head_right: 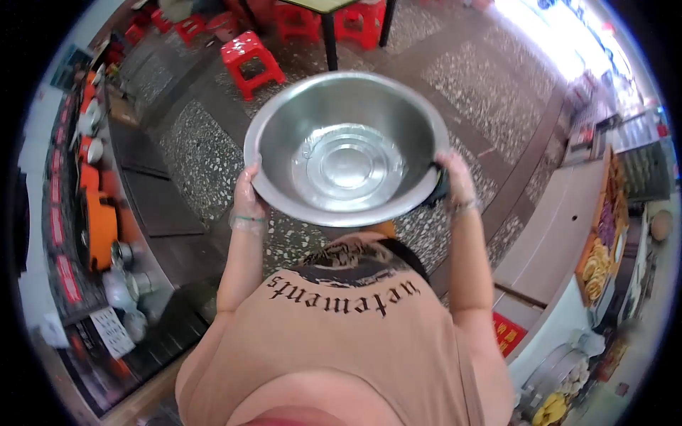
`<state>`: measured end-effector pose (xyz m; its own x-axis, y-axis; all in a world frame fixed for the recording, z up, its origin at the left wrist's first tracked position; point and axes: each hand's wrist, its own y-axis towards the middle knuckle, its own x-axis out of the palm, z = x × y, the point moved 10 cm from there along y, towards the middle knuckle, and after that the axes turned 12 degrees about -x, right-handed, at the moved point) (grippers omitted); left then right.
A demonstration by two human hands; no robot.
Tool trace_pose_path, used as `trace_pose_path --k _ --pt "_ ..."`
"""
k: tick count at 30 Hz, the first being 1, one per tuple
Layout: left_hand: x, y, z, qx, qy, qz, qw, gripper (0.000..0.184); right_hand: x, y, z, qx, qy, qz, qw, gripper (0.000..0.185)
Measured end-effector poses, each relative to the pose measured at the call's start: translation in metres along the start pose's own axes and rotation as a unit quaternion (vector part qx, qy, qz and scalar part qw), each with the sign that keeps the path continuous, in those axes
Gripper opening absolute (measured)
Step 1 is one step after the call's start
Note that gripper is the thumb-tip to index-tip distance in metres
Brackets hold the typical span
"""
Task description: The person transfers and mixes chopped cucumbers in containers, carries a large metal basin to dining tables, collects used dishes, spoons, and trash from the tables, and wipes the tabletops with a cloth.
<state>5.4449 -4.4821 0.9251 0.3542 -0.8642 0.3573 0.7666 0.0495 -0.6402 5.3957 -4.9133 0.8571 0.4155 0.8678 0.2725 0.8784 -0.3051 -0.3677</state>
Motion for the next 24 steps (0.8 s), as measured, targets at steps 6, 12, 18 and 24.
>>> trace_pose_path --k 6,12,18,24 --pt "0.025 0.056 0.075 -0.028 0.03 0.097 0.994 0.047 0.115 0.128 -0.101 -0.143 -0.154 -0.149 0.966 0.028" --pt "0.022 0.085 0.076 -0.019 0.115 0.041 0.992 0.038 0.147 0.165 -0.094 -0.064 -0.16 -0.184 0.968 0.028" --pt "-0.038 0.09 0.055 -0.024 0.069 0.094 0.993 0.033 0.18 0.209 -0.041 -0.106 -0.168 -0.167 0.966 0.04" --pt "-0.024 0.168 0.033 -0.062 0.063 0.103 0.991 0.035 0.104 0.246 0.096 -0.004 -0.15 -0.108 0.983 0.046"
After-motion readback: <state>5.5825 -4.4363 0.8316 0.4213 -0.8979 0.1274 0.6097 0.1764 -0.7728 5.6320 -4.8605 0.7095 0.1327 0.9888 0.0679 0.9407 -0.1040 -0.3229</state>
